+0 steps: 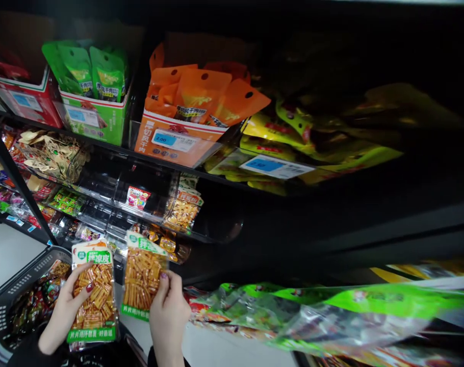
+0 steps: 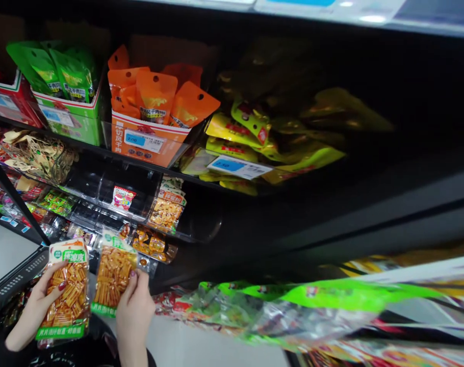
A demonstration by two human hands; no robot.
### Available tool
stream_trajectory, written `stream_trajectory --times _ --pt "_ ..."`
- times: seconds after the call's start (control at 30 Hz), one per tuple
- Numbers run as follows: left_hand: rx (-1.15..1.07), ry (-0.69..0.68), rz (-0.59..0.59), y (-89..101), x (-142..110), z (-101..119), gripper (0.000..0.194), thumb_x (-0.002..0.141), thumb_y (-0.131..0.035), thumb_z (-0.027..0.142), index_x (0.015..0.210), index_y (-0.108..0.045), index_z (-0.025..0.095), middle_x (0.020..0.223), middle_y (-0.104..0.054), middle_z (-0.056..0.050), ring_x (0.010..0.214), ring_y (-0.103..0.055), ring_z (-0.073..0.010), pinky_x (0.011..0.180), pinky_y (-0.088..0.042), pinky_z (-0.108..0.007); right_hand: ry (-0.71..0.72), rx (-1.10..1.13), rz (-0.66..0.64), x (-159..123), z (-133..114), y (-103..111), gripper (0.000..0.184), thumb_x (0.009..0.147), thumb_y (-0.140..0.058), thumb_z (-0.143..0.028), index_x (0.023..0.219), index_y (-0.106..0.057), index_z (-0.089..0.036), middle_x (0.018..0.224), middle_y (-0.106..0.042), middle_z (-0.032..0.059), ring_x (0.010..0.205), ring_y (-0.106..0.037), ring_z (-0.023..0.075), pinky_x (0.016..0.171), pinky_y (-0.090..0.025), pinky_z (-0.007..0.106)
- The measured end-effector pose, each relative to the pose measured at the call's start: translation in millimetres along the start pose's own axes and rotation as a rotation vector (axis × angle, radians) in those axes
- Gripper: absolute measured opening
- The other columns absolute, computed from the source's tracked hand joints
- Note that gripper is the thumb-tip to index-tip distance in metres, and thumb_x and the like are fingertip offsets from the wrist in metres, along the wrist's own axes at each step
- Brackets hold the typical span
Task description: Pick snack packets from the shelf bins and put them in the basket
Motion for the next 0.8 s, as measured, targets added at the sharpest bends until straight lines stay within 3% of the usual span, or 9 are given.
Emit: stream_trajectory --times 0.07,0.13,0.27,0.4,0.47,0.6,0.7,0.8 --pt "-0.203 0.029 0.020 -3.5 -3 3 0.069 0.068 -0.069 0.031 0.129 -0.036 0.030 0.131 -0.045 -0.004 0.118 -0.041 -0.0281 0.094 -0.038 -0.037 -0.022 -0.078 0.037 0 4 -3 0.038 0.090 -0.023 -0.041 0.084 -0.051 -0.016 0.059 -0.060 0.0089 0.047 -0.056 0.0208 0.044 -0.033 0.026" --pt "-0.360 0.129 -0.002 -8.7 -6 1 0.078 0.063 -0.073 0.030 0.131 -0.033 0.027 0.126 -0.050 -0.007 0.112 -0.047 -0.0291 0.089 -0.044 -0.036 -0.001 -0.055 -0.014 -2 4 -13 0.038 0.090 -0.022 -0.040 0.083 -0.051 -0.016 0.058 -0.060 0.0084 0.046 -0.056 0.0207 0.043 -0.033 0.026" --pt "-0.538 0.406 0.012 -14.8 -12 -17 0.062 0.053 -0.077 0.025 0.110 -0.053 0.016 0.098 -0.065 -0.009 0.094 -0.059 -0.0314 0.081 -0.049 -0.039 0.060 0.171 -0.149 -21 -6 -30 0.033 0.090 -0.024 -0.037 0.082 -0.049 -0.017 0.062 -0.062 0.0070 0.049 -0.058 0.0178 0.045 -0.039 0.023" --pt "-0.713 0.538 0.053 -19.3 -18 -30 0.055 0.063 -0.072 0.021 0.113 -0.050 0.021 0.096 -0.066 -0.005 0.081 -0.064 -0.0269 0.074 -0.052 -0.038 0.035 0.270 -0.164 -37 -14 -34 0.030 0.090 -0.027 -0.035 0.082 -0.050 -0.017 0.062 -0.061 0.0061 0.051 -0.058 0.0167 0.047 -0.040 0.022" --pt "-0.776 0.587 0.038 -23.0 -21 -33 0.056 0.066 -0.069 0.019 0.117 -0.047 0.022 0.097 -0.066 -0.005 0.080 -0.064 -0.0259 0.074 -0.052 -0.038 0.038 0.322 -0.254 -40 -16 -42 0.029 0.090 -0.028 -0.034 0.082 -0.051 -0.017 0.062 -0.060 0.0053 0.052 -0.057 0.0158 0.048 -0.040 0.022" --pt "-0.790 0.602 0.012 -25.8 -21 -34 0.061 0.069 -0.067 0.016 0.124 -0.041 0.022 0.098 -0.066 -0.005 0.085 -0.063 -0.0252 0.077 -0.050 -0.036 0.052 0.415 -0.526 -42 -17 -56 0.032 0.091 -0.028 -0.032 0.077 -0.053 -0.017 0.065 -0.060 0.0037 0.056 -0.056 0.0137 0.052 -0.040 0.021" --pt "-0.716 0.545 -0.007 -24.7 -21 -32 0.061 0.070 -0.067 0.017 0.125 -0.040 0.023 0.099 -0.066 -0.004 0.091 -0.061 -0.0245 0.079 -0.049 -0.034 0.104 0.343 -0.451 -36 -17 -46 0.023 0.087 -0.037 -0.031 0.084 -0.055 -0.017 0.076 -0.060 0.0047 0.068 -0.056 0.0144 0.063 -0.042 0.023" --pt "-0.621 0.478 -0.017 -24.3 -20 -28 0.055 0.069 -0.069 0.022 0.119 -0.046 0.023 0.099 -0.066 -0.004 0.093 -0.061 -0.0245 0.079 -0.048 -0.033 0.117 0.326 -0.408 -32 -21 -35 0.013 0.078 -0.053 -0.029 0.084 -0.054 -0.018 0.070 -0.057 0.0008 0.065 -0.053 0.0135 0.061 -0.041 0.022"
Point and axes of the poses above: each hand's wrist, its own x-axis towards the middle knuckle, its own y-axis out of the back of the hand, z = x × y, the point moved 5 cm from there along x, towards the middle knuckle
